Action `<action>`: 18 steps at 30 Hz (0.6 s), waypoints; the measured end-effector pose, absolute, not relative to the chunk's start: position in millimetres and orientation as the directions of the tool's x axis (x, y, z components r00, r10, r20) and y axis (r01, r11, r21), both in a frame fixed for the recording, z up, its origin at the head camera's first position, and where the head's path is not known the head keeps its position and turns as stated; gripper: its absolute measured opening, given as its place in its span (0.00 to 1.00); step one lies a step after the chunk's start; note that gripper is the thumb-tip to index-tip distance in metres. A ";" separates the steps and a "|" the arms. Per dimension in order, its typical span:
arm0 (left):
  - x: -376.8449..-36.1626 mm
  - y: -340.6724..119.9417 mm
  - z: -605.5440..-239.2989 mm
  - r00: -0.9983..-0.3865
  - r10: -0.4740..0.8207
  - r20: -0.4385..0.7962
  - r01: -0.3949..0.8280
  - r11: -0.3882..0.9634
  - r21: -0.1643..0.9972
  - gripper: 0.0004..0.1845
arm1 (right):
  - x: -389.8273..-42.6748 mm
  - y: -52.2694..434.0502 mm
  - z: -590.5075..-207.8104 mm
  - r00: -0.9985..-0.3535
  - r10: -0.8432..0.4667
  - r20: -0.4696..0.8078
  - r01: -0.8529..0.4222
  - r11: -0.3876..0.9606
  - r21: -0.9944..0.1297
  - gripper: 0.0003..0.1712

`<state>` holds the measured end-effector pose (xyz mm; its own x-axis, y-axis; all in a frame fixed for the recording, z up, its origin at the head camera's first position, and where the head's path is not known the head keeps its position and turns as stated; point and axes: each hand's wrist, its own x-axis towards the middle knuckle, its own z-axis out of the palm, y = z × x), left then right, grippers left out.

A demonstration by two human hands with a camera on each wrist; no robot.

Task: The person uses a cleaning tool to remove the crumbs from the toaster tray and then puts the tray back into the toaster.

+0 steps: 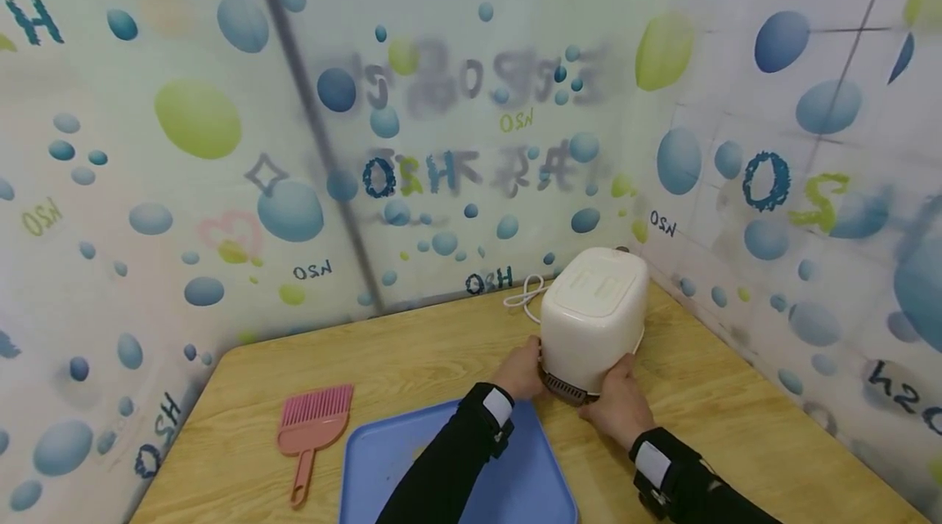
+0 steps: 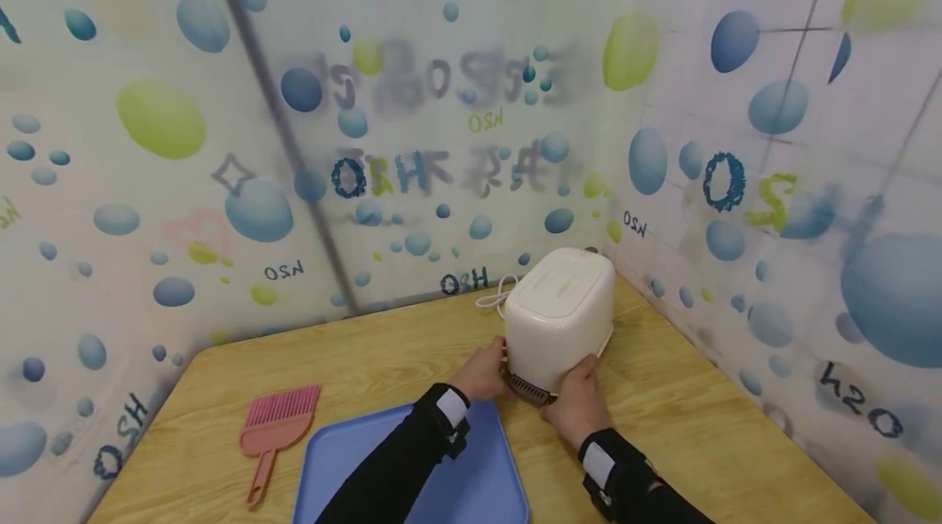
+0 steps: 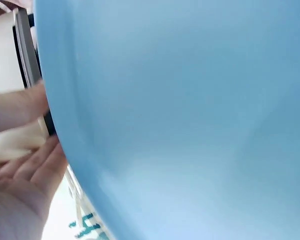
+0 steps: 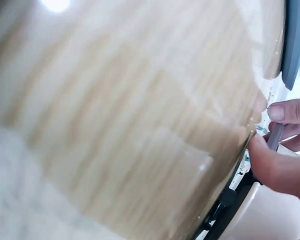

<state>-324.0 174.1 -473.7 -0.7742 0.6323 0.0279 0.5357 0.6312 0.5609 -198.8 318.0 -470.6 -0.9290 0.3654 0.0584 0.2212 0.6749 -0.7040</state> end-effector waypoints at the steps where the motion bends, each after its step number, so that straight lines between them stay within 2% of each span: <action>1: -323.3 175.1 -473.3 -0.777 0.629 0.034 0.539 0.635 0.554 0.45 | -198.7 317.5 -470.9 -0.928 0.367 0.063 0.219 0.674 -0.706 0.67; 12: -320.9 178.3 -469.4 -0.806 0.592 0.004 0.479 0.649 0.592 0.39 | -199.9 316.8 -469.9 -0.915 0.403 0.024 0.281 0.676 -0.681 0.55; 18: -326.1 179.0 -462.8 -0.795 0.606 0.006 0.490 0.637 0.596 0.43 | -203.6 324.7 -466.8 -0.913 0.408 0.000 0.274 0.615 -0.739 0.61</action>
<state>-326.1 179.0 -462.8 -0.7954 0.6061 0.0057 0.4896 0.6369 0.5956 -203.6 324.7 -466.8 -0.9130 0.4079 0.0003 0.2744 0.6148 -0.7394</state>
